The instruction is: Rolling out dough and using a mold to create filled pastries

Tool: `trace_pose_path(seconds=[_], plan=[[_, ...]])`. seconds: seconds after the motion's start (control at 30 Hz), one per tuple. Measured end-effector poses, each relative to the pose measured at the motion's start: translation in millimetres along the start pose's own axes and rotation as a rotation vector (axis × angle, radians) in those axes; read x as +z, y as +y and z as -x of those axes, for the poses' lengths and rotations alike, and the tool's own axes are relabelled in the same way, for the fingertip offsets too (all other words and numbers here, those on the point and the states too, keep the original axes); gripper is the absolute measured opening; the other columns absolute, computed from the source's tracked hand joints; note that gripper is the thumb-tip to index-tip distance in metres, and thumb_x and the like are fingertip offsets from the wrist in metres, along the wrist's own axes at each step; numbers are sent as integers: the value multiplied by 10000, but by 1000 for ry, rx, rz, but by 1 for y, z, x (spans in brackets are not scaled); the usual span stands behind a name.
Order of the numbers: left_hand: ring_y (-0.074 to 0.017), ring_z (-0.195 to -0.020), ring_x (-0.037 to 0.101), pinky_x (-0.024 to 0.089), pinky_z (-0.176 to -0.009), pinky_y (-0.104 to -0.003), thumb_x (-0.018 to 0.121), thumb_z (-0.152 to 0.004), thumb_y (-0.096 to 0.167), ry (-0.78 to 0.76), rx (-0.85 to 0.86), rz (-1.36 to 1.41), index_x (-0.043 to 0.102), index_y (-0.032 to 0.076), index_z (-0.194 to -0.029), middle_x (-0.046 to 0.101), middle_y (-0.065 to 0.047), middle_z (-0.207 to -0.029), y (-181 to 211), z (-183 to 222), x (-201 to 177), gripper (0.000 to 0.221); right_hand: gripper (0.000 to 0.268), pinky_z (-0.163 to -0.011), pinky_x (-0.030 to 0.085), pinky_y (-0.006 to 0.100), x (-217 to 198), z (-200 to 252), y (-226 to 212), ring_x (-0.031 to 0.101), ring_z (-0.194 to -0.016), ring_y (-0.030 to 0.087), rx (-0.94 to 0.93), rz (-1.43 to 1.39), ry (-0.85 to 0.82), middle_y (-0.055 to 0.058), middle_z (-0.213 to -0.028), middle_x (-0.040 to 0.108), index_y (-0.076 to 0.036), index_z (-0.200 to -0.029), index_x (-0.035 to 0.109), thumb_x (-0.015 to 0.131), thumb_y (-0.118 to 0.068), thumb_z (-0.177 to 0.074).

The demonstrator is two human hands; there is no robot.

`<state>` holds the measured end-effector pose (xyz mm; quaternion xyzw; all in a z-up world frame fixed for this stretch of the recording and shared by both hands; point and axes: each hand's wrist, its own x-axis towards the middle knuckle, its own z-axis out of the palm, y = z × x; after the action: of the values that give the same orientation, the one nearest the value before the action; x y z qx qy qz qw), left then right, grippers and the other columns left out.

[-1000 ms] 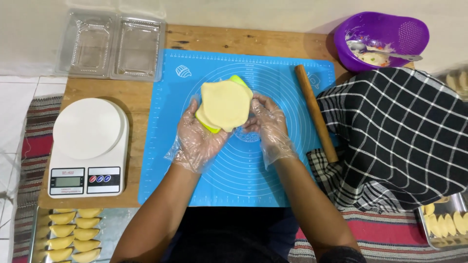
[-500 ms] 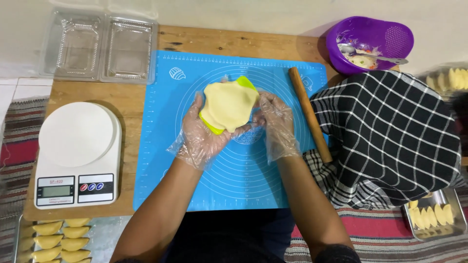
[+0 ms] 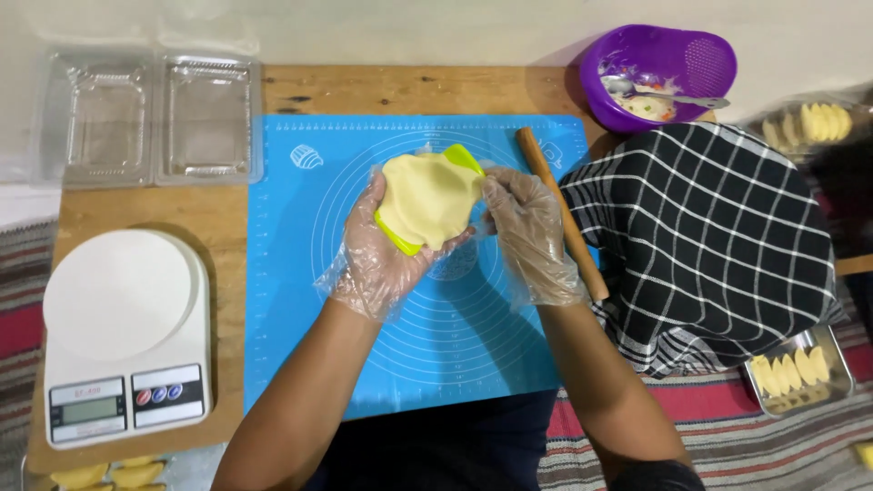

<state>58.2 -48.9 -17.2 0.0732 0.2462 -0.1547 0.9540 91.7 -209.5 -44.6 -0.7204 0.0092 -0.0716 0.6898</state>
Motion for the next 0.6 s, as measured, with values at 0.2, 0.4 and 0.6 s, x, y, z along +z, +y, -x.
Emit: trace_pose_path(seconds=[0.2, 0.4, 0.6], plan=[[-441, -1128, 665, 551, -922, -680, 494, -958, 499, 50, 15, -33, 592, 118, -1332, 677, -185, -1275, -3, 0, 23, 542, 320, -771, 599, 395, -26, 4, -62, 673, -847, 223, 68, 591, -152, 108, -1032, 727, -168, -1259, 744, 722, -223, -945], [-445, -1137, 670, 561, -887, -669, 505, -923, 492, 147, 28, -44, 594, 138, -1332, 682, -153, -1303, -3, -7, 52, 548, 370, -663, 642, 296, -88, -42, -79, 746, -850, 183, -171, 992, -65, 50, -1026, 771, -168, -1256, 727, 810, -229, -901], [-422, -1264, 576, 476, -924, -713, 562, -915, 492, -189, 73, -31, 609, 127, -1333, 609, -162, -1383, -8, -38, 21, 558, 172, -573, 619, 341, -166, -177, -75, 721, -711, 218, -170, 1464, -92, 122, -975, 783, -124, -1177, 786, 698, -189, -1044]])
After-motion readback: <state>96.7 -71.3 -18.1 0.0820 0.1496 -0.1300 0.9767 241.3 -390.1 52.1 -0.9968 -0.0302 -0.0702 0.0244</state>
